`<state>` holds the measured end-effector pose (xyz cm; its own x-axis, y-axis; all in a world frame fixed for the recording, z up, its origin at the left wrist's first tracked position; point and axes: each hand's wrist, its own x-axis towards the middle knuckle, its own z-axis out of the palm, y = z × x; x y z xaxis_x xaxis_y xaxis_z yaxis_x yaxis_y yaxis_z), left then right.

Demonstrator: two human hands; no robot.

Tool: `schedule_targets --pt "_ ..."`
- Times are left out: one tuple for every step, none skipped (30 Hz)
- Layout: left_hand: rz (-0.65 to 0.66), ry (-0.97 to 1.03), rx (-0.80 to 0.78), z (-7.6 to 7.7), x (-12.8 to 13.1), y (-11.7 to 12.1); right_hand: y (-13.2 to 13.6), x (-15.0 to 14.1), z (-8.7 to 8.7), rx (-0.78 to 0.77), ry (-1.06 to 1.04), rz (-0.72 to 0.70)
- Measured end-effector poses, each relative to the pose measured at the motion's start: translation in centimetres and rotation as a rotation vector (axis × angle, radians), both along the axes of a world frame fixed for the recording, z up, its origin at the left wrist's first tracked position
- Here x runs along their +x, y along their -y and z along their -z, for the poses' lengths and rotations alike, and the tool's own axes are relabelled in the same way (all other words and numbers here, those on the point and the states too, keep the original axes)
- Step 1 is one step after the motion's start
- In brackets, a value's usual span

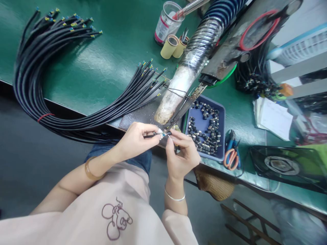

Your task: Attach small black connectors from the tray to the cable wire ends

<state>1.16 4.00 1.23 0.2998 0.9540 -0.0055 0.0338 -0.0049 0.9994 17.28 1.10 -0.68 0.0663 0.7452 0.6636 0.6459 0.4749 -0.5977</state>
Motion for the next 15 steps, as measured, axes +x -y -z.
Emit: schedule_targets --pt "-0.008 0.005 -0.002 -0.01 0.05 -0.06 -0.05 0.01 0.0 0.002 -0.002 -0.001" --pt "-0.014 0.011 -0.003 -0.02 0.1 -0.12 -0.11 0.02 -0.01 0.006 -0.003 0.0" --pt "-0.018 0.016 -0.005 -0.05 0.15 -0.17 -0.17 0.02 -0.03 0.008 0.0 -0.001" --pt "-0.023 0.021 -0.006 -0.07 0.2 -0.23 -0.24 0.03 -0.06 0.009 0.001 -0.002" --pt "-0.027 0.024 -0.008 -0.1 0.23 -0.27 -0.31 0.04 -0.08 0.007 0.002 -0.005" --pt "-0.032 0.027 -0.01 -0.12 0.25 -0.32 -0.38 0.06 -0.09 0.005 0.003 -0.008" --pt "-0.036 0.031 -0.012 -0.15 0.26 -0.35 -0.44 0.08 -0.11 0.004 0.002 -0.012" --pt "-0.039 0.036 -0.013 -0.18 0.25 -0.38 -0.51 0.11 -0.13 0.006 0.001 -0.017" --pt "-0.042 0.042 -0.015 -0.22 0.24 -0.4 -0.58 0.12 -0.17 0.012 0.001 -0.018" --pt "-0.042 0.048 -0.018 -0.25 0.22 -0.43 -0.65 0.12 -0.22 0.018 0.003 -0.019" --pt "-0.04 0.053 -0.021 -0.29 0.21 -0.45 -0.73 0.11 -0.29 0.025 0.008 -0.018" --pt "-0.039 0.058 -0.026 -0.32 0.2 -0.48 -0.8 0.08 -0.39 0.033 0.014 -0.015" --pt "-0.039 0.063 -0.032 -0.34 0.19 -0.52 -0.88 0.04 -0.52 0.04 0.023 -0.008" --pt "-0.037 0.067 -0.039 -0.34 0.18 -0.56 -0.95 -0.01 -0.68 0.047 0.036 -0.004" --pt "-0.034 0.07 -0.046 -0.34 0.18 -0.61 -1.0 -0.06 -0.85 0.056 0.052 -0.003"
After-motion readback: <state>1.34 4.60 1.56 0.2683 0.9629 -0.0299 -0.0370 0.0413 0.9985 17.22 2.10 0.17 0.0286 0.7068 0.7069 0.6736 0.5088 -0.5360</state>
